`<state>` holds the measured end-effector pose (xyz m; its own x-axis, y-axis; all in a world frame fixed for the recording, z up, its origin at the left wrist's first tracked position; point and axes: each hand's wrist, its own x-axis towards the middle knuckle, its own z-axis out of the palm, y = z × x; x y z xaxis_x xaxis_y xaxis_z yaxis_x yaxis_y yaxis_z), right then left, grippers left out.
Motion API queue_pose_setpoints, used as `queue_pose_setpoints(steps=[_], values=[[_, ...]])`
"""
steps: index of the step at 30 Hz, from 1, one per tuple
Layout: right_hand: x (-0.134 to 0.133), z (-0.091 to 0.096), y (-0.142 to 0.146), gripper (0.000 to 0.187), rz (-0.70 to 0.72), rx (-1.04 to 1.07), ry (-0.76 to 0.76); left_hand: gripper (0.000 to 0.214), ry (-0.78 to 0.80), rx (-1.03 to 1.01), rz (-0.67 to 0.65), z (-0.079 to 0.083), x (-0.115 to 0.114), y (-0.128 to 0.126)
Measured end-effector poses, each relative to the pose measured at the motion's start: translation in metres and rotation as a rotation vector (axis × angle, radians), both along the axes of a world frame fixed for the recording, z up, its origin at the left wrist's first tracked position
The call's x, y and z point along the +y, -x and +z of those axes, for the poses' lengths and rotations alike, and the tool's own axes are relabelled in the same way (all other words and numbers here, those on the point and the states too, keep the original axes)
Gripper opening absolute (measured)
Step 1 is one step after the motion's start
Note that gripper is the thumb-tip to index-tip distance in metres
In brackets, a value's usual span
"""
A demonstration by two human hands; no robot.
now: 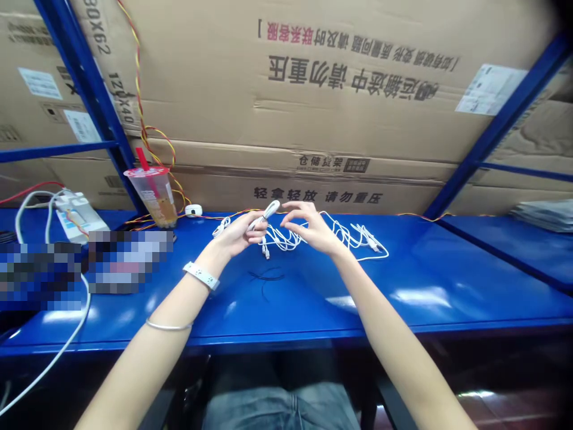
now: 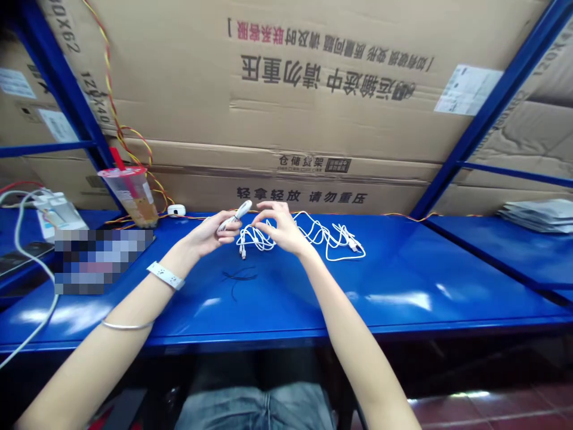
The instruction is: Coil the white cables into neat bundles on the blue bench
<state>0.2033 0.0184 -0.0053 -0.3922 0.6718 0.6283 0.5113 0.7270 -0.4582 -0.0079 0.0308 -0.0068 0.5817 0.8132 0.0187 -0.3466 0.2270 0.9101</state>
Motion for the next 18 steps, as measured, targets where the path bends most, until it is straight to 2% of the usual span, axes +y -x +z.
queue_pose_setpoints(steps=[2, 4, 6, 9, 11, 14, 18], values=[[0.006, -0.004, -0.002, 0.013, -0.065, 0.005, -0.037, 0.009, 0.028, -0.069, -0.035, 0.002, 0.000, -0.001], [0.013, -0.009, -0.004, 0.012, -0.123, 0.025, -0.062, 0.012, -0.036, 0.013, -0.011, 0.003, -0.002, -0.001], [0.019, -0.013, -0.006, 0.010, -0.151, 0.054, -0.063, 0.016, -0.230, 0.196, 0.118, 0.003, -0.007, -0.003], [0.025, -0.016, -0.007, 0.007, -0.152, 0.100, -0.012, 0.019, -0.636, 0.489, 0.344, 0.002, -0.019, -0.012], [0.024, -0.014, -0.007, 0.009, -0.156, 0.142, 0.050, 0.019, -0.833, 0.607, 0.387, 0.000, -0.028, -0.022], [0.018, -0.008, -0.006, 0.016, -0.074, 0.271, 0.193, 0.013, -0.999, 0.656, 0.386, -0.004, -0.038, -0.036], [0.011, -0.001, -0.006, 0.025, 0.107, 0.492, 0.357, 0.012, -1.099, 0.701, 0.463, -0.010, -0.042, -0.044]])
